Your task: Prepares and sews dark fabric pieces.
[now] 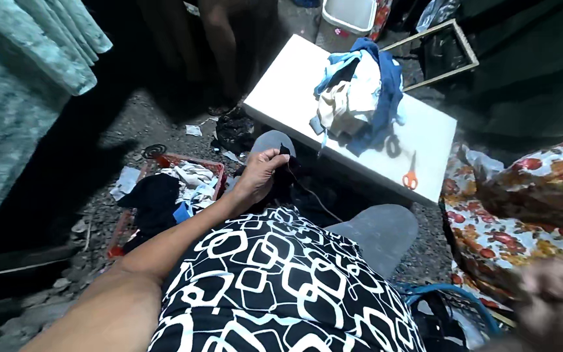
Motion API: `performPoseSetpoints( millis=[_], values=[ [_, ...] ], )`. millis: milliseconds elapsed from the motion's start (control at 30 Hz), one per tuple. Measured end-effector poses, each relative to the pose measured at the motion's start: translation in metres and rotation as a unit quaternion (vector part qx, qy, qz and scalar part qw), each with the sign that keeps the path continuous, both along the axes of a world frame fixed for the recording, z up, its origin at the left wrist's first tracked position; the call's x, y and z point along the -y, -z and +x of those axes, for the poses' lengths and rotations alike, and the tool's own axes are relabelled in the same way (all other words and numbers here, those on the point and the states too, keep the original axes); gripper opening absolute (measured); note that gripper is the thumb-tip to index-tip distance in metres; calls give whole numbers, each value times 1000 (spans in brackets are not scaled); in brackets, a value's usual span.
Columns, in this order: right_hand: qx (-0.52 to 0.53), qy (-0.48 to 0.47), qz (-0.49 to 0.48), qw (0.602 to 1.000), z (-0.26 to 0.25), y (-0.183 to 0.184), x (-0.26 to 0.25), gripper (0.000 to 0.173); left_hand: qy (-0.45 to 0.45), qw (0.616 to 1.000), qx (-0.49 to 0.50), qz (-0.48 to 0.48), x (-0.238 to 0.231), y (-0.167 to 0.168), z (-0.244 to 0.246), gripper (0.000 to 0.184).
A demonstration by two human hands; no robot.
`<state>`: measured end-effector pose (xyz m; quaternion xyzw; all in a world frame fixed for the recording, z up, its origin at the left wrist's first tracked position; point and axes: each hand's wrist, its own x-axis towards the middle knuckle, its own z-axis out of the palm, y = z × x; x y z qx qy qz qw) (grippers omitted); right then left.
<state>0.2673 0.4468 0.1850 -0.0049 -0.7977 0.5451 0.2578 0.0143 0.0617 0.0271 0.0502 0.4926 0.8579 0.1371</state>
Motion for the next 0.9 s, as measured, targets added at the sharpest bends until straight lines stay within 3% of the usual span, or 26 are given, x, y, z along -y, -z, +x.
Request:
performPoseSetpoints(
  millis=[100, 200, 333, 400, 533, 700, 767, 833, 900],
  values=[
    [72, -17, 17, 997, -90, 45, 69, 10, 26, 999, 20, 12, -4, -2, 5, 11],
    [134, -142, 102, 976, -154, 82, 118, 24, 29, 999, 34, 17, -3, 3, 6, 11],
    [163, -256, 136, 943, -208, 107, 169, 37, 22, 998, 52, 11, 2, 7, 5, 11],
    [179, -281, 137, 933, -220, 114, 183, 34, 28, 998, 58, 19, 5, 10, 4, 11],
    [173, -281, 85, 940, -227, 123, 194, 10, 35, 996, 78, 28, 9, 11, 3, 11],
    [182, -267, 75, 943, -222, 129, 191, 9, 25, 985, 144, 87, 8, 11, 3, 8],
    [186, -233, 114, 948, -218, 129, 190, 13, 26, 985, 143, 93, 6, 13, 5, 9],
    [183, -184, 212, 942, -211, 120, 192, 22, 16, 989, 122, 78, 4, 14, 6, 9],
    [131, -159, 275, 939, -201, 107, 200, 24, -3, 994, 94, 52, 2, 14, 7, 9]
  ],
)
